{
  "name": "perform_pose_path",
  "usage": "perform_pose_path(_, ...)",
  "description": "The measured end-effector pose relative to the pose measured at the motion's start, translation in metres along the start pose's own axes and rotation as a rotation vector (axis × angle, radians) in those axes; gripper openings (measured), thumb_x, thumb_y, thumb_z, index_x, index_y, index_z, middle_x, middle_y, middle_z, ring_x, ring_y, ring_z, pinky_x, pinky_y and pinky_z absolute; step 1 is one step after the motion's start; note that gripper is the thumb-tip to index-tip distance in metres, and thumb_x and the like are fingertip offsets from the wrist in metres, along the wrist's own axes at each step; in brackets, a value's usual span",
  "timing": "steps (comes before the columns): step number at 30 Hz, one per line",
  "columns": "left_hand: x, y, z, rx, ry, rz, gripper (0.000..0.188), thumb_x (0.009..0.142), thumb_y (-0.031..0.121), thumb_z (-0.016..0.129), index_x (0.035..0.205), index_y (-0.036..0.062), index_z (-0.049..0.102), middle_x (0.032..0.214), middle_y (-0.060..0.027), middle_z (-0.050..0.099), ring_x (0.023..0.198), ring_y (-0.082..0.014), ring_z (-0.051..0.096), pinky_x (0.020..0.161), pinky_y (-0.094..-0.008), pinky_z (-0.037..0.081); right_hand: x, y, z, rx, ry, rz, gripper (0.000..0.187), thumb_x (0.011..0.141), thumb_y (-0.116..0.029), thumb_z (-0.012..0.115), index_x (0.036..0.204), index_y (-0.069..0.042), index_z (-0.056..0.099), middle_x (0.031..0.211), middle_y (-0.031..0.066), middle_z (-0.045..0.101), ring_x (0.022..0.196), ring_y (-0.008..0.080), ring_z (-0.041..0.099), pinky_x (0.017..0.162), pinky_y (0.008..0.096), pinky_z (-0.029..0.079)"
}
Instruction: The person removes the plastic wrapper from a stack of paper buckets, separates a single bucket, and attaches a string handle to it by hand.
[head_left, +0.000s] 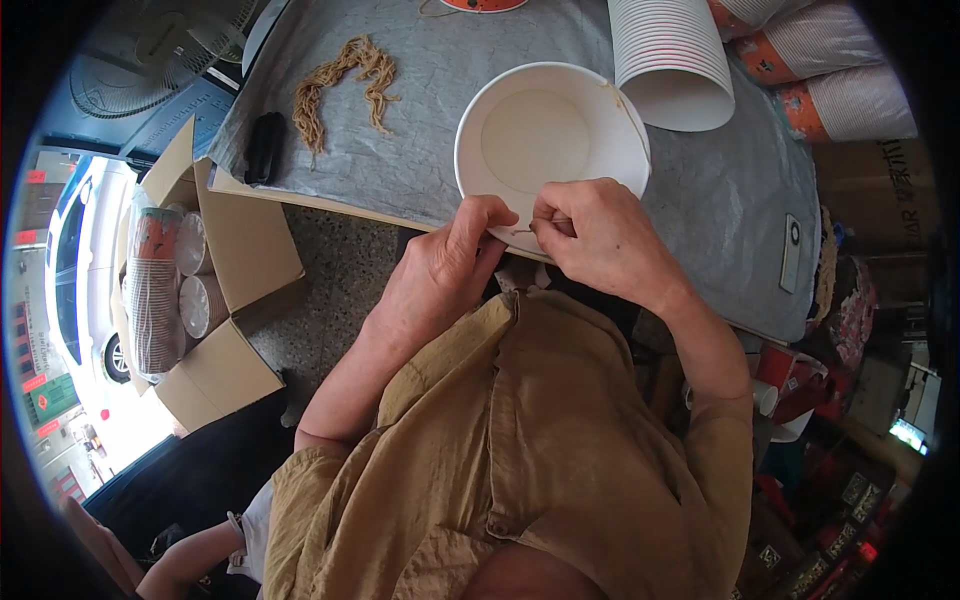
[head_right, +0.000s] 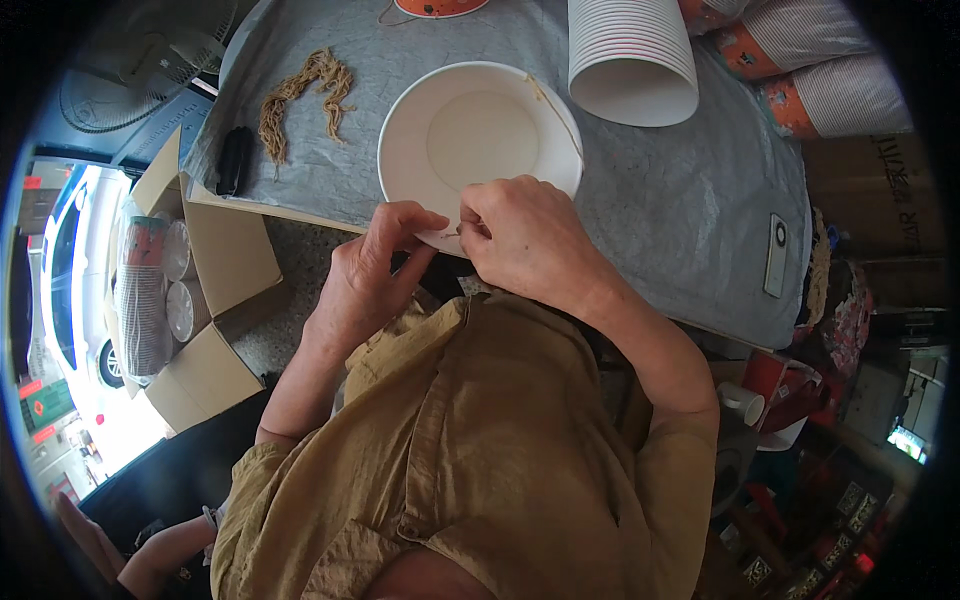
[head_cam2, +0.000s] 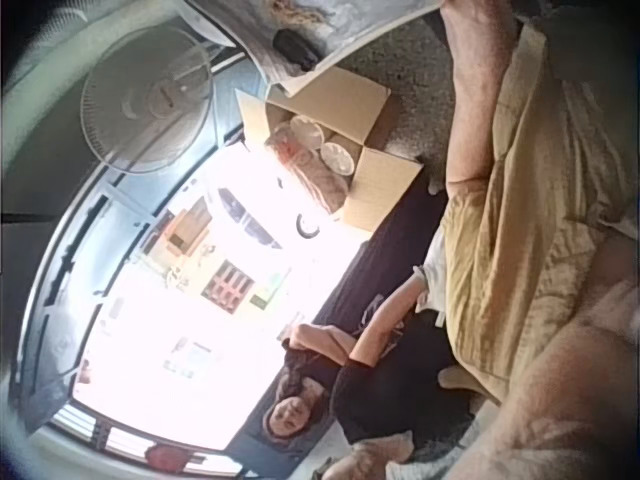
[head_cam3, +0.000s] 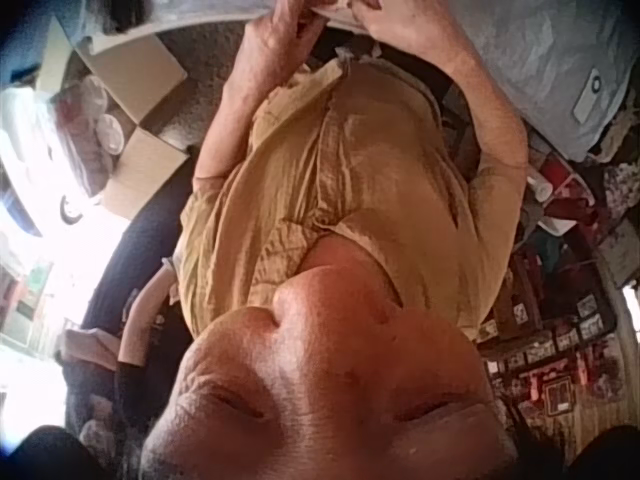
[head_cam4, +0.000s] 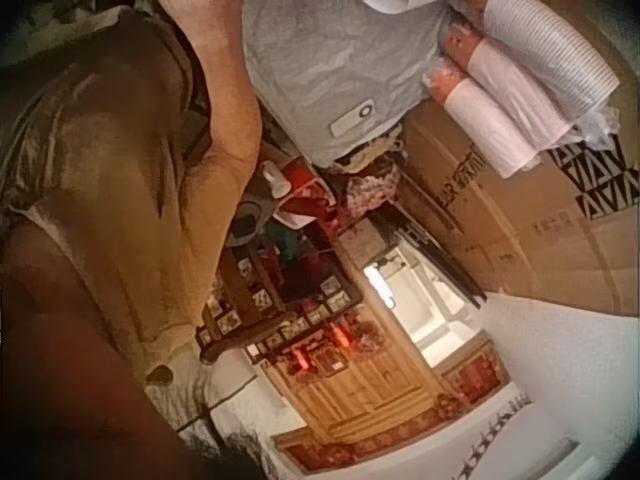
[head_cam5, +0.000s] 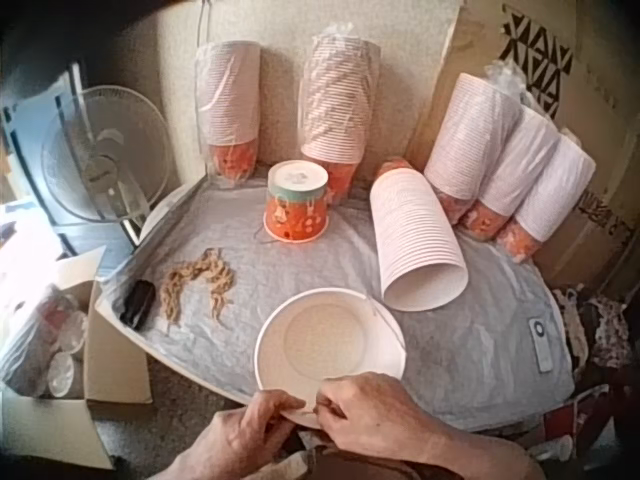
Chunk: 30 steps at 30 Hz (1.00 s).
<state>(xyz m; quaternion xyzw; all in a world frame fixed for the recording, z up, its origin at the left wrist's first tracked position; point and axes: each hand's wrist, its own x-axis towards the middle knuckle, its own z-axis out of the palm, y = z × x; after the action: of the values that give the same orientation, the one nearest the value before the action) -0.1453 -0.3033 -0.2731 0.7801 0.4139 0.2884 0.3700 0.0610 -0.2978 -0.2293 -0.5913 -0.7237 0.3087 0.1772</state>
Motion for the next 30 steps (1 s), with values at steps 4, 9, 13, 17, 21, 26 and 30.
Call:
perform_pose_path(4, 0.0008, -0.0016, 0.002, -0.006, 0.01, -0.005, 0.032, 0.092, -0.002, 0.068, 0.119, 0.0064, 0.053, 0.109, -0.0088, 0.074, 0.098, -0.0267, 0.075, 0.081, -0.0362, 0.062, -0.0004, -0.0006, -0.0008, 0.043, 0.02, -0.015, 0.01, 0.084, -0.008, 0.066, 0.082, 0.001, 0.068, 0.074, 0.0186, 0.069, 0.073, 0.0386, 0.069, 0.068, 0.0477, 0.053)
perform_pose_path(9, 0.0018, -0.0039, 0.0037, -0.007, 0.027, -0.001, 0.03, 0.092, -0.002, 0.067, 0.118, 0.0059, 0.054, 0.108, -0.0096, 0.073, 0.097, -0.0264, 0.076, 0.081, -0.0354, 0.062, -0.0009, 0.0021, 0.0003, 0.181, 0.047, -0.011, 0.009, 0.085, -0.008, 0.067, 0.083, 0.001, 0.068, 0.074, 0.0182, 0.069, 0.071, 0.0374, 0.069, 0.065, 0.0452, 0.053)
perform_pose_path(13, 0.0006, -0.0031, 0.0038, 0.003, 0.037, -0.008, 0.031, 0.091, -0.001, 0.068, 0.118, 0.0057, 0.054, 0.107, -0.0098, 0.073, 0.097, -0.0261, 0.076, 0.081, -0.0351, 0.062, 0.0014, 0.0015, 0.0045, 0.143, 0.057, -0.032, 0.009, 0.085, -0.008, 0.067, 0.081, 0.001, 0.069, 0.073, 0.0184, 0.069, 0.071, 0.037, 0.069, 0.065, 0.045, 0.053)
perform_pose_path(17, 0.0008, -0.0036, 0.0037, 0.004, 0.033, 0.001, 0.031, 0.091, -0.001, 0.068, 0.118, 0.0054, 0.054, 0.106, -0.0097, 0.073, 0.097, -0.0259, 0.076, 0.081, -0.0351, 0.062, 0.0015, 0.0011, 0.0045, 0.124, 0.053, -0.034, 0.009, 0.084, -0.007, 0.067, 0.081, 0.001, 0.07, 0.072, 0.0188, 0.069, 0.071, 0.0377, 0.069, 0.066, 0.0464, 0.053)
perform_pose_path(21, 0.0014, -0.0034, 0.0043, -0.006, 0.037, 0.009, 0.03, 0.091, -0.002, 0.066, 0.118, 0.0054, 0.054, 0.106, -0.0094, 0.073, 0.097, -0.0255, 0.076, 0.081, -0.035, 0.062, 0.0026, 0.0007, 0.0041, 0.085, 0.027, -0.032, 0.01, 0.084, -0.008, 0.066, 0.081, 0.001, 0.07, 0.073, 0.0193, 0.069, 0.073, 0.0384, 0.069, 0.067, 0.0478, 0.053)
perform_pose_path(26, 0.0043, -0.0004, 0.003, -0.035, 0.036, 0.032, 0.029, 0.092, -0.001, 0.062, 0.117, 0.0063, 0.051, 0.103, -0.0127, 0.073, 0.094, -0.0319, 0.074, 0.076, -0.0398, 0.061, 0.0026, 0.0013, 0.0037, -0.002, 0.027, -0.074, 0.009, 0.087, -0.006, 0.068, 0.088, 0.003, 0.069, 0.071, 0.0176, 0.069, 0.064, 0.0276, 0.07, 0.06, 0.037, 0.051)
perform_pose_path(30, 0.0067, -0.0013, 0.0019, -0.048, 0.038, 0.064, 0.029, 0.092, -0.001, 0.059, 0.118, 0.0072, 0.048, 0.101, -0.0154, 0.072, 0.091, -0.0387, 0.072, 0.071, -0.0446, 0.06, 0.0048, -0.0019, 0.0005, 0.05, 0.01, -0.028, 0.012, 0.085, -0.009, 0.066, 0.085, 0.001, 0.072, 0.075, 0.0198, 0.07, 0.075, 0.0385, 0.07, 0.069, 0.0471, 0.053)
